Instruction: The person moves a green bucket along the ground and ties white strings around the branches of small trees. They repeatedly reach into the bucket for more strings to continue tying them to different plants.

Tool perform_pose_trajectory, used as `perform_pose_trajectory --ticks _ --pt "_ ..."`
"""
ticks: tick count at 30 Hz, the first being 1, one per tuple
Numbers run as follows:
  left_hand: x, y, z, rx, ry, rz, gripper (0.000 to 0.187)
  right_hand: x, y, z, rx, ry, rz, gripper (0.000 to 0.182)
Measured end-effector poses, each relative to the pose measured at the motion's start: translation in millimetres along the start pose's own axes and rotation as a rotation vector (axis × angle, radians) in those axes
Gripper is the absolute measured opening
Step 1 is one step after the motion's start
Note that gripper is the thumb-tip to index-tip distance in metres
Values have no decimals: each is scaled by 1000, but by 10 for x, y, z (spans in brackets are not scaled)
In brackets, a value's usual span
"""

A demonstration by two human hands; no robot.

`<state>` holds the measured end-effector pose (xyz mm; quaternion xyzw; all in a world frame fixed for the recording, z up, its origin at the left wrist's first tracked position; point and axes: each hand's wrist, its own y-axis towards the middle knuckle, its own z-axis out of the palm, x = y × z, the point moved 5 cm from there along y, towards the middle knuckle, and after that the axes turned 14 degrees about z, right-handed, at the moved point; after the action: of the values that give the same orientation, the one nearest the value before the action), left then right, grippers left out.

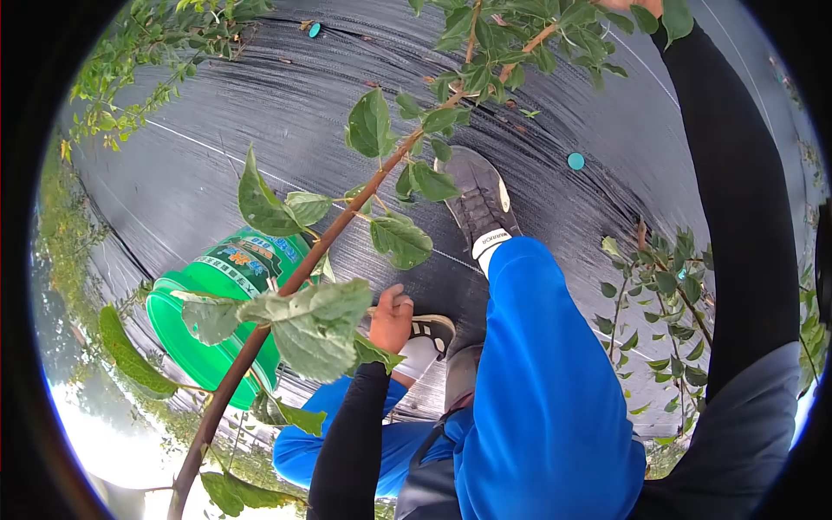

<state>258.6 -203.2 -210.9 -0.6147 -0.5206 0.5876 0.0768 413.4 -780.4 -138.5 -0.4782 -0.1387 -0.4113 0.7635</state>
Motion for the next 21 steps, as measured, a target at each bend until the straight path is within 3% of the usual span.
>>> perform_pose_trajectory --ticks 1,3,5,21 --pt "-5 -6 7 1 -6 2 38 16 -79 175 -41 -101 -103 27" --pt "84 0 34 0 5 7 37 -17 -35 258 -25 11 -7 30" --pt "127 -1 49 1 18 12 37 7 13 357 156 -474 -262 24" --pt "221 -17 46 6 -9 -8 36 -249 232 176 360 -611 -587 21"
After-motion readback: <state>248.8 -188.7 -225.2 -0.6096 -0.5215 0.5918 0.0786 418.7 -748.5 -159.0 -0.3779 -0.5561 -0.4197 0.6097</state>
